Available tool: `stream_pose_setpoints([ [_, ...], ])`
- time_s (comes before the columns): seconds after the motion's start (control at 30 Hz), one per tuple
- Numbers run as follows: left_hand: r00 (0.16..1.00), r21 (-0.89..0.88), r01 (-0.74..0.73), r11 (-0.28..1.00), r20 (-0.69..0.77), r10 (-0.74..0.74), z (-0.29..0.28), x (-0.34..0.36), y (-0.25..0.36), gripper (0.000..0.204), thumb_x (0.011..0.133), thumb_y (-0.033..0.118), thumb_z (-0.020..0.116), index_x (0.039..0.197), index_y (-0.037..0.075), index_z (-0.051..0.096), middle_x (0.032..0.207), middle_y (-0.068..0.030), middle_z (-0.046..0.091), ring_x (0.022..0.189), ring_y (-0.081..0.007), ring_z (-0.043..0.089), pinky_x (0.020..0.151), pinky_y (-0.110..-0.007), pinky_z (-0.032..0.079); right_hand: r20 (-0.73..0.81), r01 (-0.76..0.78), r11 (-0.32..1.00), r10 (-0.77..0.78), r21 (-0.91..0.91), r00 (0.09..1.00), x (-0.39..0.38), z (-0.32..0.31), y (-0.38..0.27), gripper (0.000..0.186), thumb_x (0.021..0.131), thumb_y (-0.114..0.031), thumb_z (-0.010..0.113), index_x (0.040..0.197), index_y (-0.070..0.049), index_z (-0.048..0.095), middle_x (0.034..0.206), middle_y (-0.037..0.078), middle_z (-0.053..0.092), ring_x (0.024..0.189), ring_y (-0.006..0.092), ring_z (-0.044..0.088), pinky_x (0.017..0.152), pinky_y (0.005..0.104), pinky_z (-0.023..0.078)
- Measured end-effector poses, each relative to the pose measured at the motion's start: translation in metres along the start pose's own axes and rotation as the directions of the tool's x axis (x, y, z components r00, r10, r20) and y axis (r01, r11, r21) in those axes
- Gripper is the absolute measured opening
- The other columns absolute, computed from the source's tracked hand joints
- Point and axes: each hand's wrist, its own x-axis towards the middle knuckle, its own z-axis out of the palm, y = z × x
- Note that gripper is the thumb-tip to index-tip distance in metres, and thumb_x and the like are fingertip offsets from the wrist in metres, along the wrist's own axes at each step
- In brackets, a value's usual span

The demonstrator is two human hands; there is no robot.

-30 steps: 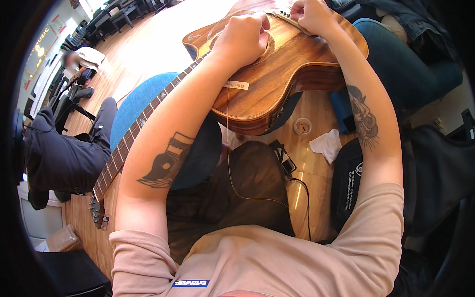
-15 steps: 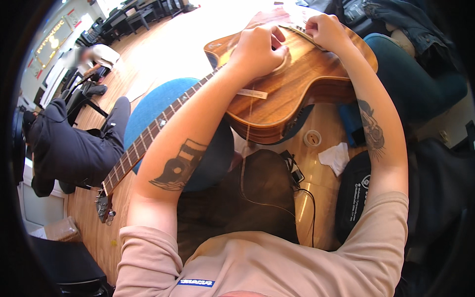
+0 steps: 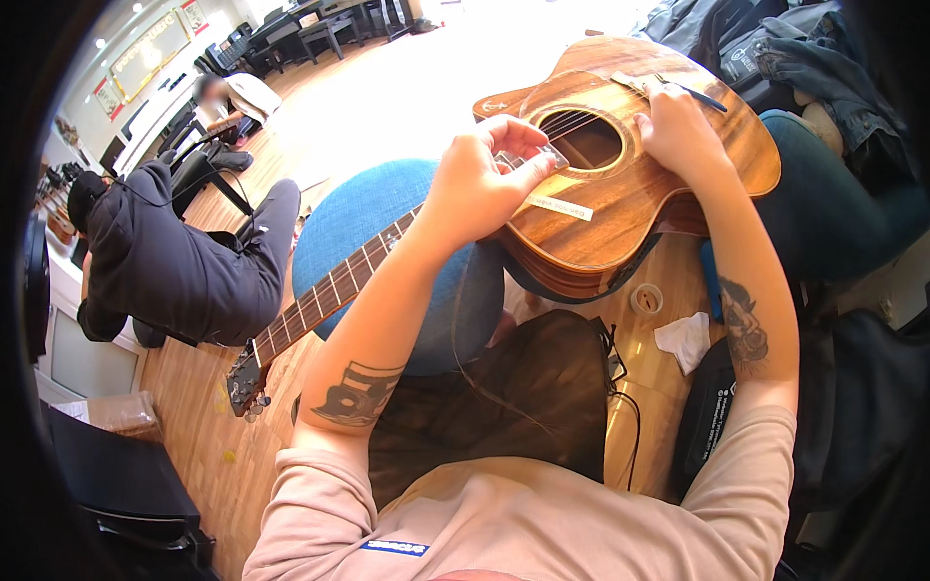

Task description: The person replaces a guitar string by threading it through the bridge and winding it onto the tuning peg. They manipulate the string with both hands to secure it at the headstock and adjust the tension.

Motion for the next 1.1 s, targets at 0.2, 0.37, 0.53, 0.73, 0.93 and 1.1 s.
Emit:
stream_pose_setpoints([
  [0.2,0.999,-0.069,0.052,0.996,-0.002,-0.053,-0.014,-0.011,-0.004,0.023,0.091,0.014,0.077,0.109,0.0,0.072,0.097,-0.0078,0.074,0.065,-0.0068,0.059,0.061,-0.025,0.05,-0.231,0.348,0.907,-0.295,0.237,0.927,-0.026,0.009,-0.061,0.026,0.093,-0.009,0.068,0.117,0.003,0.07,0.118,0.026,0.067,0.11,0.043,0.065,0.099,0.0474,0.052],
  [0.37,0.993,-0.166,0.114,0.98,0.028,-0.111,-0.024,-0.022,-0.007,0.019,0.096,0.009,0.071,0.112,-0.001,0.07,0.1,-0.0086,0.074,0.068,-0.0083,0.066,0.055,-0.025,0.05,-0.289,0.49,0.715,-0.396,0.498,0.871,-0.041,-0.006,-0.12,0.011,0.09,-0.004,0.07,0.099,0.003,0.071,0.099,0.018,0.07,0.097,0.0373,0.067,0.088,0.0447,0.054],
  [0.53,0.985,-0.253,0.169,0.953,0.014,-0.171,-0.037,-0.035,-0.004,0.017,0.097,0.009,0.07,0.11,-0.002,0.07,0.099,-0.0079,0.073,0.073,-0.0111,0.07,0.06,-0.024,0.055,-0.343,0.508,0.635,-0.375,0.582,0.862,-0.048,-0.013,-0.14,0.011,0.09,-0.004,0.07,0.098,0.003,0.07,0.093,0.017,0.069,0.086,0.0365,0.068,0.076,0.043,0.056],
  [0.73,0.983,-0.333,0.166,0.928,-0.015,-0.181,-0.056,-0.058,0.01,0.013,0.099,0.003,0.067,0.111,-0.001,0.068,0.101,-0.0064,0.072,0.081,-0.01,0.071,0.07,-0.023,0.055,-0.367,0.531,0.574,-0.385,0.623,0.847,-0.05,-0.023,-0.156,0.013,0.088,-0.002,0.07,0.1,0.0,0.072,0.091,0.015,0.067,0.083,0.0345,0.068,0.073,0.0415,0.056],
  [0.93,0.976,-0.371,0.16,0.915,-0.08,-0.203,-0.082,-0.096,0.009,0.013,0.099,0.004,0.068,0.112,0.0,0.068,0.098,-0.0039,0.072,0.078,-0.0056,0.067,0.064,-0.019,0.048,-0.396,0.579,0.517,-0.428,0.63,0.813,-0.059,-0.038,-0.184,0.015,0.084,-0.001,0.072,0.099,-0.004,0.073,0.088,0.011,0.066,0.079,0.0327,0.066,0.069,0.0411,0.054],
  [1.1,0.959,-0.283,0.171,0.944,-0.173,-0.225,-0.099,-0.13,0.013,0.01,0.097,0.003,0.069,0.106,0.001,0.072,0.077,0.0043,0.065,0.059,0.0028,0.047,0.05,-0.018,0.032,-0.398,0.609,0.493,-0.471,0.621,0.788,-0.069,-0.035,-0.204,0.015,0.083,-0.003,0.075,0.098,-0.006,0.071,0.087,0.01,0.064,0.078,0.0315,0.064,0.069,0.0409,0.053],
])
